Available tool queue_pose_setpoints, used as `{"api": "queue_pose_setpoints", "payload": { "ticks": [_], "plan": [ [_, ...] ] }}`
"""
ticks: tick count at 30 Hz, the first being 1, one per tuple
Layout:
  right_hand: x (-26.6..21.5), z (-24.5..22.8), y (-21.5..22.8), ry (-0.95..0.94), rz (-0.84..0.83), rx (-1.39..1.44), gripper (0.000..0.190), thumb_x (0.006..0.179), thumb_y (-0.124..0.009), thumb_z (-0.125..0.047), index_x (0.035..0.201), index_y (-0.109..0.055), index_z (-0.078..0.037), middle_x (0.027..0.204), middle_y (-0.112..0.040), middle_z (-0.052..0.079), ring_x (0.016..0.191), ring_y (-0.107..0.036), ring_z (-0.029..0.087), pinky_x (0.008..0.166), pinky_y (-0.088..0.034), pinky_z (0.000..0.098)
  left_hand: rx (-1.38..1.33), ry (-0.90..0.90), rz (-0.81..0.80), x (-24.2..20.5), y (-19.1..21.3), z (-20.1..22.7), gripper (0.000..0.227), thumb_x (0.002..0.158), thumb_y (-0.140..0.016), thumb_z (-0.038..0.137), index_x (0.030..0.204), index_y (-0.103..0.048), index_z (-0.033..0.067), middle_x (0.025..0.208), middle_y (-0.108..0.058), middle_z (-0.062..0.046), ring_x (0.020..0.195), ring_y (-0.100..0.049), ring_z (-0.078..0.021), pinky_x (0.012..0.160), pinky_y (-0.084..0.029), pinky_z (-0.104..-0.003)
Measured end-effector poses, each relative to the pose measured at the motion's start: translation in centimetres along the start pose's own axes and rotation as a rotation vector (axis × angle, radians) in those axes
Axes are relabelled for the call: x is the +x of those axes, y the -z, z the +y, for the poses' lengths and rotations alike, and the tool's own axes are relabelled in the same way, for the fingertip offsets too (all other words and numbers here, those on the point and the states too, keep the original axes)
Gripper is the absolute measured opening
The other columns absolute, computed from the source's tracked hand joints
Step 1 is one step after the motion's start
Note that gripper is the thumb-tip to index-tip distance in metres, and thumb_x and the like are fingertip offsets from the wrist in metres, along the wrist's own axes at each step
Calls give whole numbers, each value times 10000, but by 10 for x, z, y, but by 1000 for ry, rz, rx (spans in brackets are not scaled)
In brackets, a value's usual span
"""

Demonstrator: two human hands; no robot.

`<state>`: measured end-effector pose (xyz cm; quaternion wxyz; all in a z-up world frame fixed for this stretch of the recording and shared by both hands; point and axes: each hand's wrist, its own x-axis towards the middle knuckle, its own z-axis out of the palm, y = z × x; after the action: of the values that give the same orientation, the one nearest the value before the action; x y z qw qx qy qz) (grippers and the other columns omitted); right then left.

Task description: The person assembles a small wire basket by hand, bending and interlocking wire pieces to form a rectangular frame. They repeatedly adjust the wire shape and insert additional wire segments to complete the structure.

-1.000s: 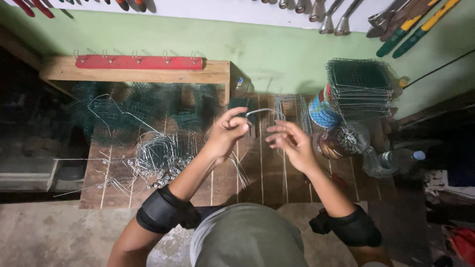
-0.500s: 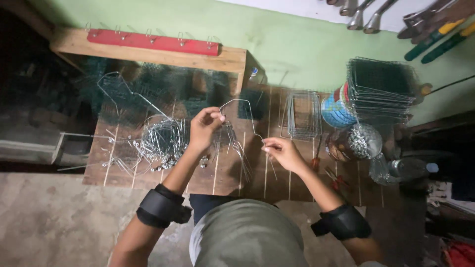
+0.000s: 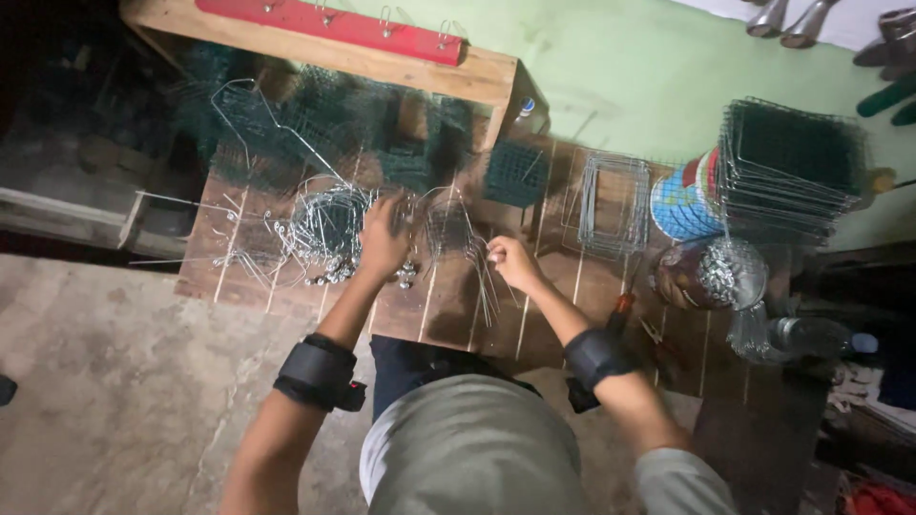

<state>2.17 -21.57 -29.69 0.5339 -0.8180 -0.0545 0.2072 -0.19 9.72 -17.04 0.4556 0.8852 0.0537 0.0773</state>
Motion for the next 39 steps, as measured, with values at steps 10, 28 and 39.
{"api": "queue_pose_setpoints", "payload": {
  "ticks": [10, 28, 39],
  "plan": [
    [31, 54, -31, 68, 214, -457, 109, 848, -675, 18, 910, -736, -47, 803, -735, 177, 728, -729, 284, 670, -564, 392, -50, -94, 86, -65, 92, 7, 382, 1015, -670, 113, 1380, -580, 45, 1473, -532, -184, 1361, -523, -396, 1127, -438, -475],
    [-75, -93, 23, 244, 254, -405, 383, 929, -727, -204, 1262, -664, -27, 1215, -692, 222, 1118, -662, 377, 936, -527, 422, 353, -145, 42, -71, 180, 70, 392, 910, -746, 214, 1295, -686, 175, 1557, -506, -77, 1488, -355, -399, 1162, -238, -702],
    [-298, -205, 102, 164, 729, -457, 353, 972, -686, -147, 1297, -651, -14, 1369, -647, 189, 1261, -621, 367, 1049, -489, 403, 171, -468, -239, -29, 131, 117, 369, 929, -754, 223, 1274, -683, 113, 1448, -591, -117, 1359, -490, -365, 1146, -315, -528]
  ]
}}
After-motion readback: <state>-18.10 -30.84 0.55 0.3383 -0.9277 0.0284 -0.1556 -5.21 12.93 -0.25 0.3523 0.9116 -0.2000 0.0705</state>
